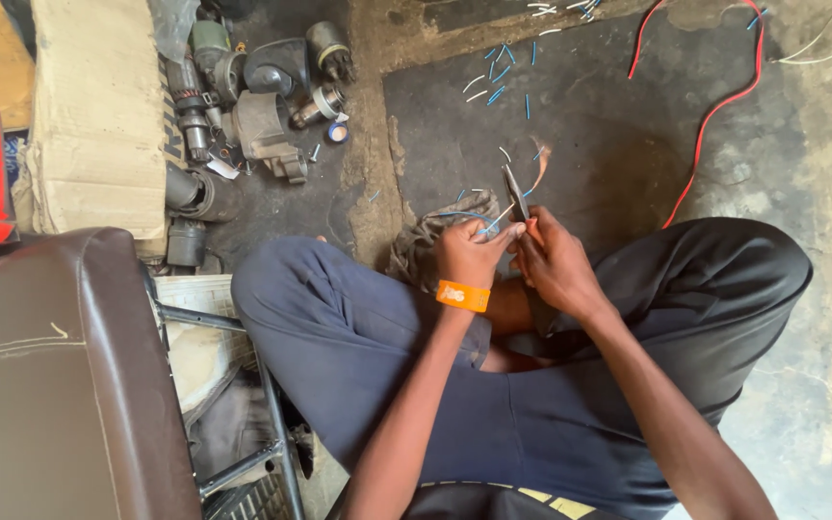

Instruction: The person sits on the floor and uses pliers to strip the blue insulation from a copper wire. They repeatedly cut and pull the insulation off the wire end, leaving the copper strands exposed.

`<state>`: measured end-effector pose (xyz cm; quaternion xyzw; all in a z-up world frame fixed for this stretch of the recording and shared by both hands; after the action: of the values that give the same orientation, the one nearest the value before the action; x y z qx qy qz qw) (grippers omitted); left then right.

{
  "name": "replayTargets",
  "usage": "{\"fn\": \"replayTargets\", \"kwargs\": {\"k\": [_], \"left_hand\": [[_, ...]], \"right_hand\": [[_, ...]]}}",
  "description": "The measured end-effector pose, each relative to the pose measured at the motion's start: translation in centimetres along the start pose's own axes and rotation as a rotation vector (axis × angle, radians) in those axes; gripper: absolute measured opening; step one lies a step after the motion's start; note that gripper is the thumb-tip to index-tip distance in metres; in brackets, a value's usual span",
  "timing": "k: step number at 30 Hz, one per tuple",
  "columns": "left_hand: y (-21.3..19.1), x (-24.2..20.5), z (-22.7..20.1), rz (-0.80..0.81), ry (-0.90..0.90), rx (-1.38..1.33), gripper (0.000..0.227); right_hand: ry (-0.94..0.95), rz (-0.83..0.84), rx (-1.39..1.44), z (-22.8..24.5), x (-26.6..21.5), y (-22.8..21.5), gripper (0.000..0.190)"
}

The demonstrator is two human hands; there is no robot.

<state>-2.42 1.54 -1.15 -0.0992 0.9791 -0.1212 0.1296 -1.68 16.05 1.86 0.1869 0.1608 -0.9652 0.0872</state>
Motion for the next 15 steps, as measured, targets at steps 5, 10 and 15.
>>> {"fn": "replayTargets", "kwargs": {"k": [5, 10, 15], "left_hand": [[-1.7, -0.8, -1.3, -0.05, 0.055, 0.047, 0.052], [-2.0, -1.8, -2.3, -0.009, 0.064, 0.078, 0.057], [-1.3, -3.4, -2.6, 0.007, 0.062, 0.162, 0.055]], "right_hand": [[0.013, -0.048, -0.027, -0.6, 0.7, -0.9, 0.023], [0.005, -0.096, 0.173, -1.7, 1.6, -2.7, 0.025], [-0.005, -0.137, 0.243, -4.8, 2.5, -4.1, 0.026]]}}
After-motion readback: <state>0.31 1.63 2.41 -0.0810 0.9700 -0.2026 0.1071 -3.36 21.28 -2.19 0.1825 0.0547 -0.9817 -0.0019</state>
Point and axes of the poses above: each hand's wrist, its own x-axis towards the middle knuckle, its own y-axis out of the palm, z = x × y, the point moved 8 cm from there along x, towards the middle knuckle, and after that the axes turned 4 degrees about -y, right-handed, at the moved point
